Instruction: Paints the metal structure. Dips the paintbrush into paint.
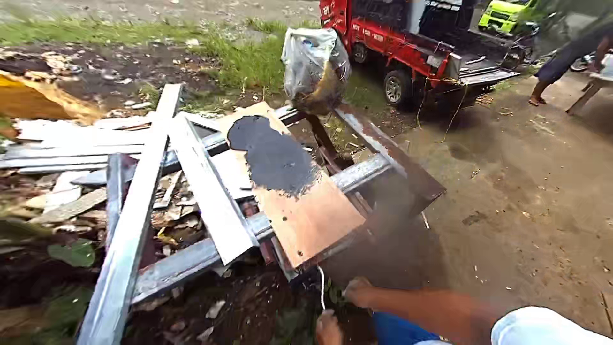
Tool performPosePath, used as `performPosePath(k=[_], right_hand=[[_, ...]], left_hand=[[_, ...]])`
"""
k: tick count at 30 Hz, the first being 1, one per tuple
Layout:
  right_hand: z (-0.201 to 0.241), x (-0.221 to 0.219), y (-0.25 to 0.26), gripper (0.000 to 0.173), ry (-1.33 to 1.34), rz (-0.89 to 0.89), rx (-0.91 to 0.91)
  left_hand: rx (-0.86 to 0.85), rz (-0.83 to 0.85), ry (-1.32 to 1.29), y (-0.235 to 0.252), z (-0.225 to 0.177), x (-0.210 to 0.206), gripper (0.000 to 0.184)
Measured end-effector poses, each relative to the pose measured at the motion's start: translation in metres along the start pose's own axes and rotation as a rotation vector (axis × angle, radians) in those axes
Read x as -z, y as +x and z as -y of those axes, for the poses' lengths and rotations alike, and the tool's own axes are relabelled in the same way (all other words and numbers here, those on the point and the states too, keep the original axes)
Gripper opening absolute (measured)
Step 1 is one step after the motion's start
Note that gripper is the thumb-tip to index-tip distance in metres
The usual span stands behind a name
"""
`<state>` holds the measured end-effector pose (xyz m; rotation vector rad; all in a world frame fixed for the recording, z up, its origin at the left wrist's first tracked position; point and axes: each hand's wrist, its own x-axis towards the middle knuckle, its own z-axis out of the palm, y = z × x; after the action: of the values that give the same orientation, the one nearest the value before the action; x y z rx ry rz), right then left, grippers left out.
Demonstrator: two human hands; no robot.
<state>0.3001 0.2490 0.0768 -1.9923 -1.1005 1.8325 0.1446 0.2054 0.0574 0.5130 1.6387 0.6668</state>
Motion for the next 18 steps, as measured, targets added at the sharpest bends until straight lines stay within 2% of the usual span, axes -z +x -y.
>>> performPosePath(k=[2, 6, 9, 12, 16, 18], right_hand=[[-0.018, 0.019, -0.005, 0.046, 0.016, 0.059, -0.106], [-0.05, 0.046, -0.009, 0.043, 0.054, -0.004, -0.309], [-0.071, 0.062, -0.015, 0.044, 0.06, -0.046, -0.387], [-0.072, 0.064, -0.02, 0.042, 0.086, -0.049, -0.41], [-0.063, 0.053, -0.016, 0.039, 0.099, 0.006, -0.383], [-0.058, 0.047, -0.014, 0.037, 0.092, 0.041, -0.348]], left_hand=[[0.025, -0.069, 0.037, 0.003, -0.007, 0.0, 0.038], [0.118, -0.1, 0.097, 0.0, -0.002, 0.013, 0.039], [0.028, -0.12, 0.04, -0.033, 0.026, 0.021, 0.033], [-0.039, -0.138, -0.012, -0.051, 0.037, 0.024, 0.03], [-0.018, -0.115, 0.075, -0.023, 0.005, 0.016, 0.033], [0.062, -0.098, 0.089, 0.003, -0.023, 0.011, 0.033]])
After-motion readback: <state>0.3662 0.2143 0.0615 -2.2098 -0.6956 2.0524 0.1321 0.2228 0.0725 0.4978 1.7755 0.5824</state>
